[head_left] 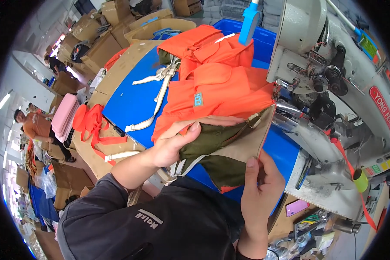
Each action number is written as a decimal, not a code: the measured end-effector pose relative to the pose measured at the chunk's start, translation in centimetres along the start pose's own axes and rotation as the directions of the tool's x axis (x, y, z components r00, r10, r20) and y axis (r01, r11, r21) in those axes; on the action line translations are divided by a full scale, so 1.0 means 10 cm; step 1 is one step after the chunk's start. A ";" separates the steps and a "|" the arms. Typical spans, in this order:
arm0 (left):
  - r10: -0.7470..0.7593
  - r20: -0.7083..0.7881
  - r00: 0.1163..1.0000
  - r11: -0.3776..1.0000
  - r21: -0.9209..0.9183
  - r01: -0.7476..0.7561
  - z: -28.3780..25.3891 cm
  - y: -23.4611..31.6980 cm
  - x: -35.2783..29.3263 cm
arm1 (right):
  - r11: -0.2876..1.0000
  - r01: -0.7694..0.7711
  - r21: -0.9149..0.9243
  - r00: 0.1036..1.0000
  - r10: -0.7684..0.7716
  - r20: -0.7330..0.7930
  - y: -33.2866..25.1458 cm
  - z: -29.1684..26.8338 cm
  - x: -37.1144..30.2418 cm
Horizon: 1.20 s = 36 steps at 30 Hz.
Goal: Sewing and assembling components of orange life jackets at a workshop station.
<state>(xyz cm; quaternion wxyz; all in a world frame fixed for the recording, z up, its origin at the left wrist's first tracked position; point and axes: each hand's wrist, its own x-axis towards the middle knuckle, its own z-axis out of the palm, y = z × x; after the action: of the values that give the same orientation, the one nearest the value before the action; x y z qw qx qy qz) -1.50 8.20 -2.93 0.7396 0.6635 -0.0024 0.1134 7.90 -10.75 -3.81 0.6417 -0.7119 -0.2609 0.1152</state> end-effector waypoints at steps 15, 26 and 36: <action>0.130 0.384 0.914 0.289 0.867 -0.406 0.50 -0.06 -0.01 | 0.973 -0.051 0.225 0.999 0.052 0.003 0.31 0.06 -0.21; 0.410 0.197 0.891 0.500 0.768 -0.400 0.47 -0.26 -0.14 | 0.963 -0.037 0.269 0.999 0.029 0.034 0.29 0.12 -0.31; 0.202 -0.010 0.979 0.898 0.401 -0.181 0.43 -0.16 -0.18 | 0.984 0.129 -0.121 0.991 -0.123 0.060 0.03 0.12 -0.21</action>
<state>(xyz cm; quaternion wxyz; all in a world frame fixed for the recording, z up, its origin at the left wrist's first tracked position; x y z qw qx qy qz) -2.34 3.58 -4.23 0.5744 0.7932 -0.0254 0.2007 5.64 -10.86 -4.66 0.5949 -0.7296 -0.3286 0.0763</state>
